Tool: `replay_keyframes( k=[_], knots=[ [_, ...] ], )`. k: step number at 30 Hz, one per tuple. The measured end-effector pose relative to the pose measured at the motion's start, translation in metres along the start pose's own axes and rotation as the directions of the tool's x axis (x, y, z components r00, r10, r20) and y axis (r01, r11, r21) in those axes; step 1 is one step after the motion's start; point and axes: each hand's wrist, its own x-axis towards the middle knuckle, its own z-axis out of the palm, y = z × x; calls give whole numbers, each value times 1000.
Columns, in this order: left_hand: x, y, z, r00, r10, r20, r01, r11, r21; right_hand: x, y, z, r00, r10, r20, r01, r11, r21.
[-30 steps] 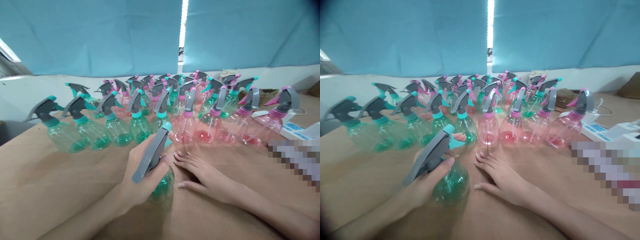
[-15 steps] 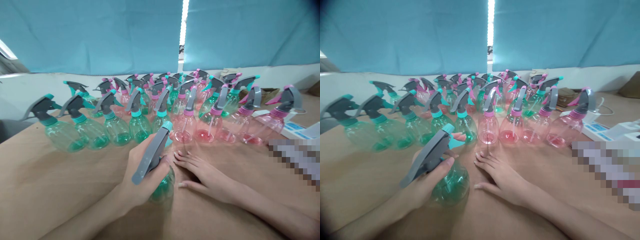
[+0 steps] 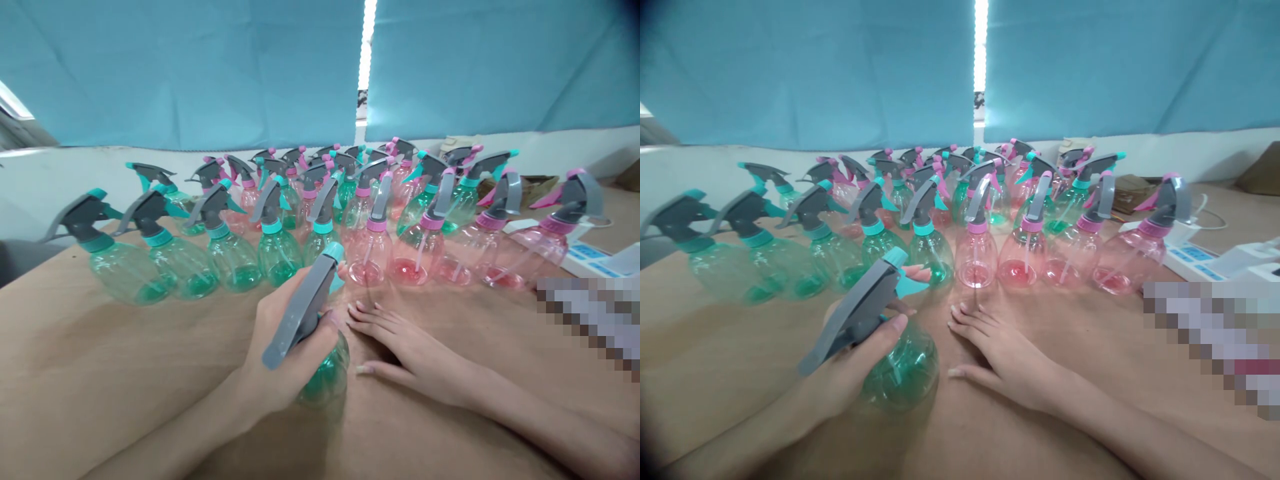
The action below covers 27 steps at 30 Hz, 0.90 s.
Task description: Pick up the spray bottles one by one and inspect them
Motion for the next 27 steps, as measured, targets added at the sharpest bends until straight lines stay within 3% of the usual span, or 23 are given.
replay_keyframes(
  k=[13,20,27],
  knots=[
    [-1,3,1,999,-33,-26,33,999,29,1,0,0,1000,5,12,-4,1000,-24],
    [2,-1,-2,999,-18,45,21,998,-59,0,0,0,1000,-2,6,2,1000,-14],
    [9,4,-4,999,0,42,2,999,-44,-1,1,2,1000,-13,-19,13,1000,-11]
  ],
)
